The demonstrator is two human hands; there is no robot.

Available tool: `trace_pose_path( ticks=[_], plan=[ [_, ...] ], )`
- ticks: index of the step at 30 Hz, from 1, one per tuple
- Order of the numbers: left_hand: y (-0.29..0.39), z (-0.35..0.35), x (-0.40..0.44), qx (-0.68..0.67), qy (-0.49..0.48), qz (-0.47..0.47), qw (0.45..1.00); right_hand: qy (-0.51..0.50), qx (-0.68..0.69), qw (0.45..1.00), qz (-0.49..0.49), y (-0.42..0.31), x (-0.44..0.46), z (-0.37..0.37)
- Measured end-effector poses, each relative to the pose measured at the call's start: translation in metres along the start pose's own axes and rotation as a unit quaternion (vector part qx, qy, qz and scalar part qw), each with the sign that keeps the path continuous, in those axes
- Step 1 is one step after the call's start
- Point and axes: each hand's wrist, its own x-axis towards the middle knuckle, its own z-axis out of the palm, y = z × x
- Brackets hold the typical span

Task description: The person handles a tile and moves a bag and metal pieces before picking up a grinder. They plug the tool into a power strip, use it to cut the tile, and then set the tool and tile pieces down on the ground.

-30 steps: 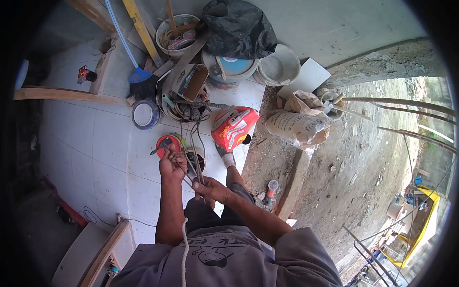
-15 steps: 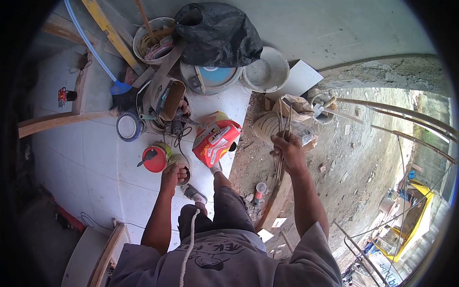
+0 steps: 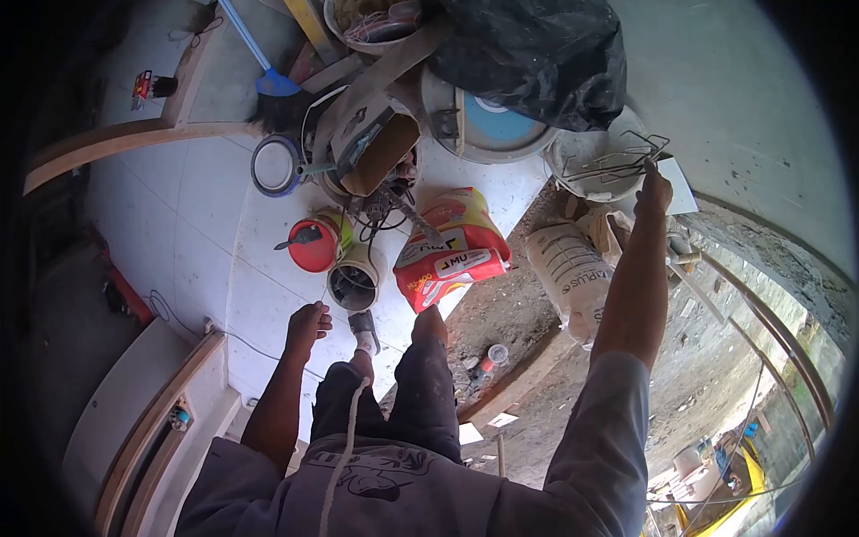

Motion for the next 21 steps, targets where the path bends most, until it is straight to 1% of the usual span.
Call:
trace_pose_path(
  ticks=[1, 2, 4, 5, 6, 7, 8, 9, 10, 11, 12, 13, 14, 16, 17, 18, 19, 20, 21],
  plan=[
    [0.002, 0.006, -0.003, -0.012, -0.003, -0.002, 1.000, 0.058, -0.077, 0.994, 0.051, -0.011, -0.008, 0.013],
    [-0.003, 0.012, 0.001, -0.022, -0.011, -0.005, 1.000, 0.046, -0.080, 0.994, 0.054, -0.001, -0.018, 0.027],
    [-0.005, 0.026, -0.001, -0.044, -0.029, -0.010, 0.999, 0.035, -0.108, 0.984, -0.140, 0.021, -0.037, 0.039],
    [-0.002, 0.033, -0.004, -0.050, -0.036, -0.016, 0.998, 0.007, -0.210, 0.952, -0.224, 0.037, -0.047, 0.043],
    [-0.007, 0.037, -0.003, -0.061, -0.044, -0.016, 0.997, -0.032, -0.136, 0.976, -0.165, 0.037, -0.082, 0.049],
    [-0.016, 0.040, 0.002, -0.070, -0.053, -0.016, 0.996, -0.051, -0.129, 0.974, -0.178, 0.044, -0.113, 0.053],
    [-0.027, 0.042, 0.009, -0.099, -0.072, -0.005, 0.992, -0.077, -0.185, 0.968, -0.154, 0.033, -0.151, 0.053],
    [-0.024, 0.041, 0.007, -0.107, -0.072, -0.001, 0.992, -0.081, -0.132, 0.969, -0.194, 0.056, -0.168, 0.060],
    [-0.020, 0.041, 0.002, -0.104, -0.067, 0.000, 0.992, -0.105, -0.124, 0.976, -0.147, 0.031, -0.213, 0.062],
    [-0.017, 0.040, 0.000, -0.101, -0.062, 0.003, 0.993, -0.093, -0.124, 0.967, -0.201, 0.037, -0.232, 0.073],
    [-0.020, 0.037, 0.002, -0.104, -0.062, 0.004, 0.993, -0.110, -0.082, 0.965, -0.224, 0.035, -0.250, 0.086],
    [-0.025, 0.035, 0.003, -0.112, -0.063, 0.006, 0.992, -0.142, -0.017, 0.971, -0.191, 0.028, -0.269, 0.105],
    [-0.028, 0.032, 0.006, -0.116, -0.053, 0.011, 0.992, -0.194, 0.053, 0.962, -0.183, 0.016, -0.283, 0.129],
    [-0.035, 0.019, 0.009, -0.122, -0.042, 0.017, 0.992, -0.277, 0.095, 0.954, -0.069, -0.043, -0.319, 0.170],
    [-0.039, 0.010, 0.010, -0.161, -0.047, 0.012, 0.986, -0.293, 0.117, 0.948, -0.031, -0.060, -0.324, 0.195],
    [-0.044, 0.001, 0.011, -0.201, -0.052, 0.006, 0.978, -0.324, 0.148, 0.934, 0.038, -0.071, -0.324, 0.224],
    [-0.047, -0.009, 0.009, -0.203, -0.053, 0.008, 0.978, -0.335, 0.147, 0.927, 0.081, -0.068, -0.315, 0.258],
    [-0.049, -0.022, 0.004, -0.196, -0.034, 0.009, 0.980, -0.384, 0.146, 0.900, 0.147, -0.071, -0.304, 0.283],
    [-0.049, -0.034, -0.003, -0.188, -0.015, 0.010, 0.982, -0.384, 0.144, 0.901, 0.144, -0.070, -0.303, 0.299]
  ],
)
